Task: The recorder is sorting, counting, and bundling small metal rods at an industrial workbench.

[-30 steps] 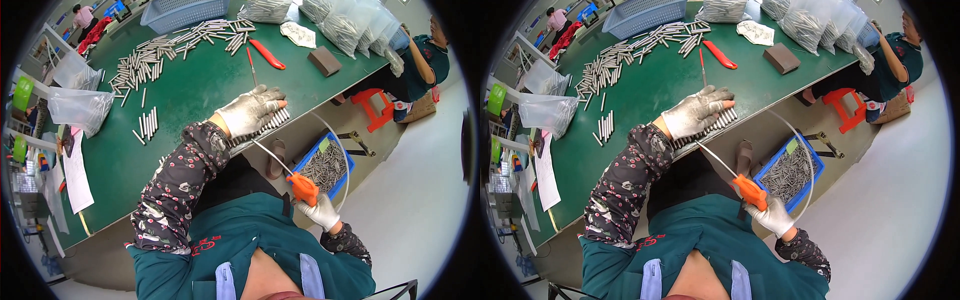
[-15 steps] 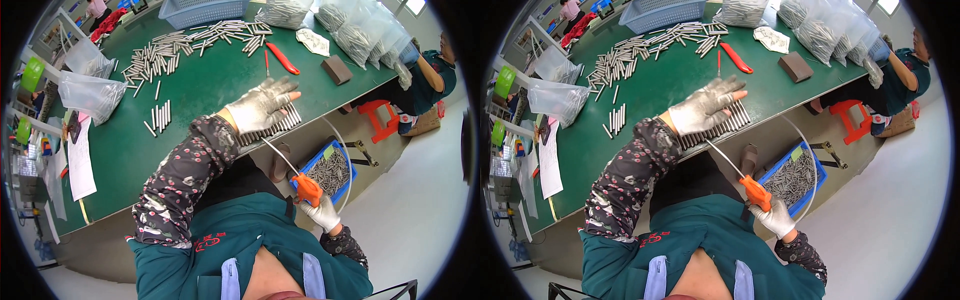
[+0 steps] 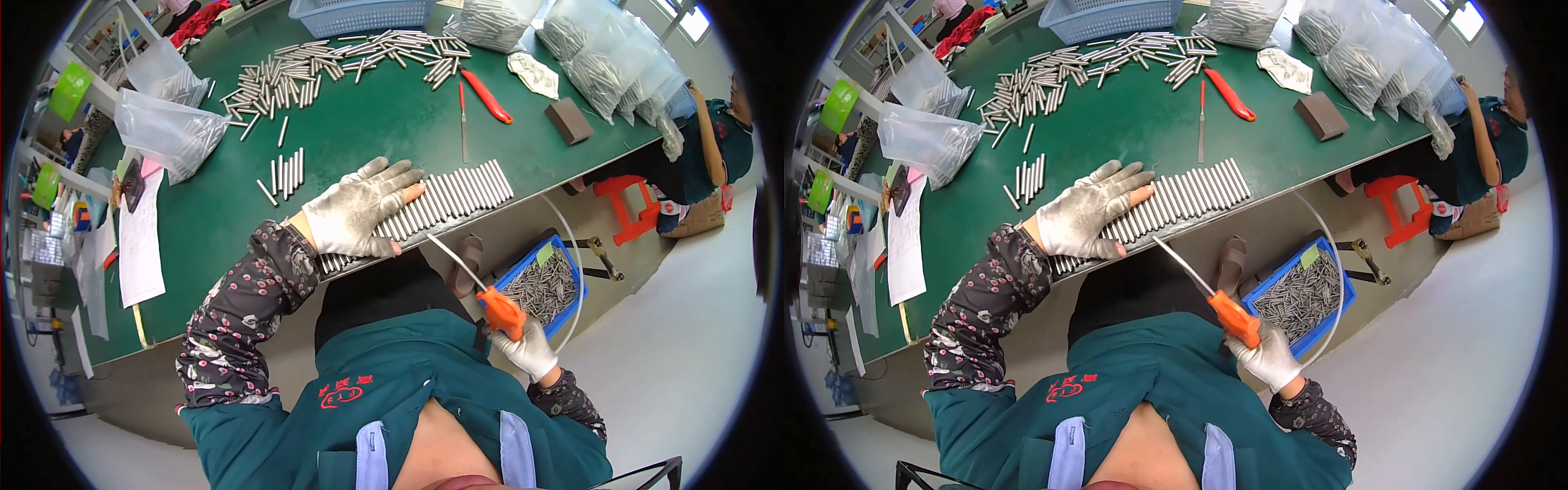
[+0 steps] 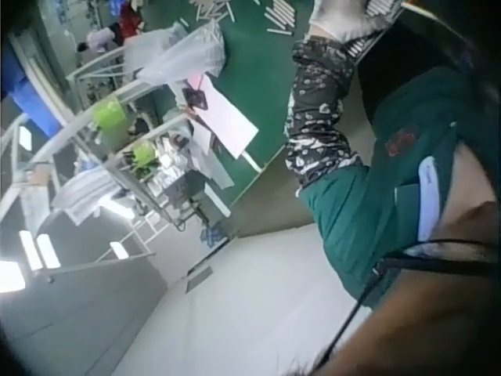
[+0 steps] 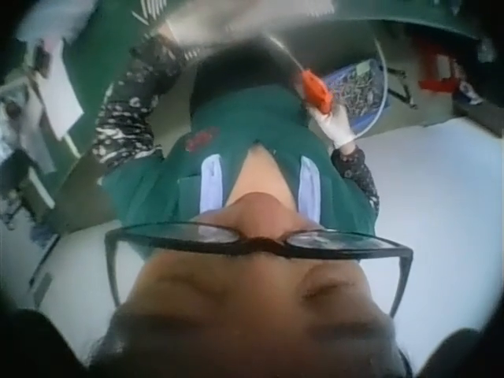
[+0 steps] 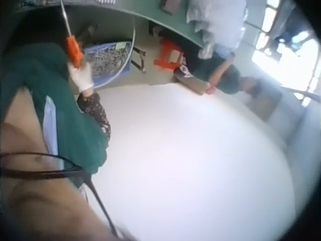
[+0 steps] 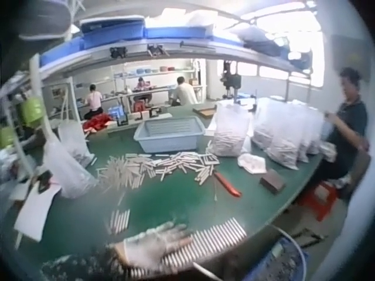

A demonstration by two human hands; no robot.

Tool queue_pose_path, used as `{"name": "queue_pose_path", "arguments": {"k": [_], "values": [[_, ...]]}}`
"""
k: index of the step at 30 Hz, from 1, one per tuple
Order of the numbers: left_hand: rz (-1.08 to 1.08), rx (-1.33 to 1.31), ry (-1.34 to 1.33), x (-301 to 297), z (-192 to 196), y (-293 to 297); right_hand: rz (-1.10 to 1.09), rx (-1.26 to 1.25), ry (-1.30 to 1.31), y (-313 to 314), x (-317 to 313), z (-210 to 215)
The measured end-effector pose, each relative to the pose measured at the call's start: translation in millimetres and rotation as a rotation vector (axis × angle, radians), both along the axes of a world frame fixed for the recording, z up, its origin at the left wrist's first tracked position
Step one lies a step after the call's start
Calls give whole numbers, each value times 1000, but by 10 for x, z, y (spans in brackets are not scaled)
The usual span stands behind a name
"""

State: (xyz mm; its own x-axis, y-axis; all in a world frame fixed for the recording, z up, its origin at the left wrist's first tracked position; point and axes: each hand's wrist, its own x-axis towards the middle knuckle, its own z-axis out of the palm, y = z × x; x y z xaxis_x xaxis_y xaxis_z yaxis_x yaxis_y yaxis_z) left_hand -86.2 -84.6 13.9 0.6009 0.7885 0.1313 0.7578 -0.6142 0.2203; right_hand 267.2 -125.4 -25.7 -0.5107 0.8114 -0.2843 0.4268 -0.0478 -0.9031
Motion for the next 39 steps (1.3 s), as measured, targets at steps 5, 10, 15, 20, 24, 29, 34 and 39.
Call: {"name": "queue_pose_path", "arguments": {"k": [5, 10, 15, 20, 24, 29, 34, 39], "values": [[5, 12, -34, -15, -50, -22, -1, 17, 0, -41, -53, 63], [4, 28, -22, -19, -64, -1, -21, -20, -27, -30, -48, 2], [8, 22, -13, -17, -35, -7, 14, -42, 27, -47, -105, 2], [5, 20, -18, -10, -41, -6, 82, 29, -16, -51, -115, 1], [6, 15, -27, -4, -29, -14, 37, -30, -21, -41, -138, 54], [3, 13, -21, -9, -12, -8, 106, 33, -25, -59, -139, 29], [26, 68, -100, -15, 60, -54, 76, -5, -8, -27, -146, 122], [141, 90, -105, -338, 248, -368, 130, 29, -20, -58, -161, 106]]}}
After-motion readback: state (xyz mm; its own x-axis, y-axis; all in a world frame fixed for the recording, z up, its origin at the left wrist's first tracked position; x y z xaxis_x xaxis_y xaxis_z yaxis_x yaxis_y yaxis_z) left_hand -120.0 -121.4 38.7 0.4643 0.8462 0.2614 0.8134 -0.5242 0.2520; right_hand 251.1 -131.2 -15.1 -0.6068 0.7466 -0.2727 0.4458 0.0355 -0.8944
